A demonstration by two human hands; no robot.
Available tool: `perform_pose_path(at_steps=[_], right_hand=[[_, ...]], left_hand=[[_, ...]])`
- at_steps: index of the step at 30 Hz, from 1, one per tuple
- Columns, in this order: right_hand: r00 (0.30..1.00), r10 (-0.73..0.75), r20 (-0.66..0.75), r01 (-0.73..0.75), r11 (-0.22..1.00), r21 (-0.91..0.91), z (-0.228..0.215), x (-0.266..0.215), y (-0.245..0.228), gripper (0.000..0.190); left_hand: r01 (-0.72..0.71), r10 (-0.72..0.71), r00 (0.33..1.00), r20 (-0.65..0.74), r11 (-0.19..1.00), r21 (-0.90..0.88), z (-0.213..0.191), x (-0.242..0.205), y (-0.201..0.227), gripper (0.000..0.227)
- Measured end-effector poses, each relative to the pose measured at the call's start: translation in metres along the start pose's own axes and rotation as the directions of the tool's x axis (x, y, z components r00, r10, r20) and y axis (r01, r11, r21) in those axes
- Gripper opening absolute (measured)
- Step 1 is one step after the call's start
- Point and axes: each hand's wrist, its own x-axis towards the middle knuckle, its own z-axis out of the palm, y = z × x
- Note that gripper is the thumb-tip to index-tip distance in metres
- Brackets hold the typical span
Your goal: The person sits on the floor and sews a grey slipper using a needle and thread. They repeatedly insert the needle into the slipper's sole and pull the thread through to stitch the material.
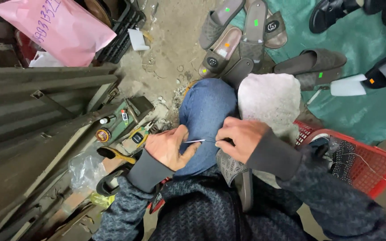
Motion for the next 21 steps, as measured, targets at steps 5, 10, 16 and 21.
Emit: perform_pose_path(at_steps=[5,10,16,21], right_hand=[[0.993,0.102,-0.058,-0.104,0.994,-0.032,0.012,-0.001,0.008,0.014],[0.989,0.101,-0.112,-0.111,0.991,-0.080,0.021,-0.005,0.011,0.014],[0.976,0.061,-0.207,-0.089,0.988,-0.128,0.026,-0.014,0.013,0.016],[0.874,-0.001,-0.487,-0.020,0.999,-0.037,0.032,-0.038,-0.003,0.032]], left_hand=[[-0.005,0.013,1.000,0.026,0.956,-0.292,-0.011,-0.002,-0.004,0.033],[-0.049,0.003,0.997,-0.078,0.799,-0.599,-0.005,0.015,0.013,0.037],[0.022,0.016,0.999,0.043,0.661,-0.750,0.031,0.017,0.018,0.011],[0.128,0.160,0.979,0.129,0.021,-0.992,0.051,0.011,0.002,0.015]])
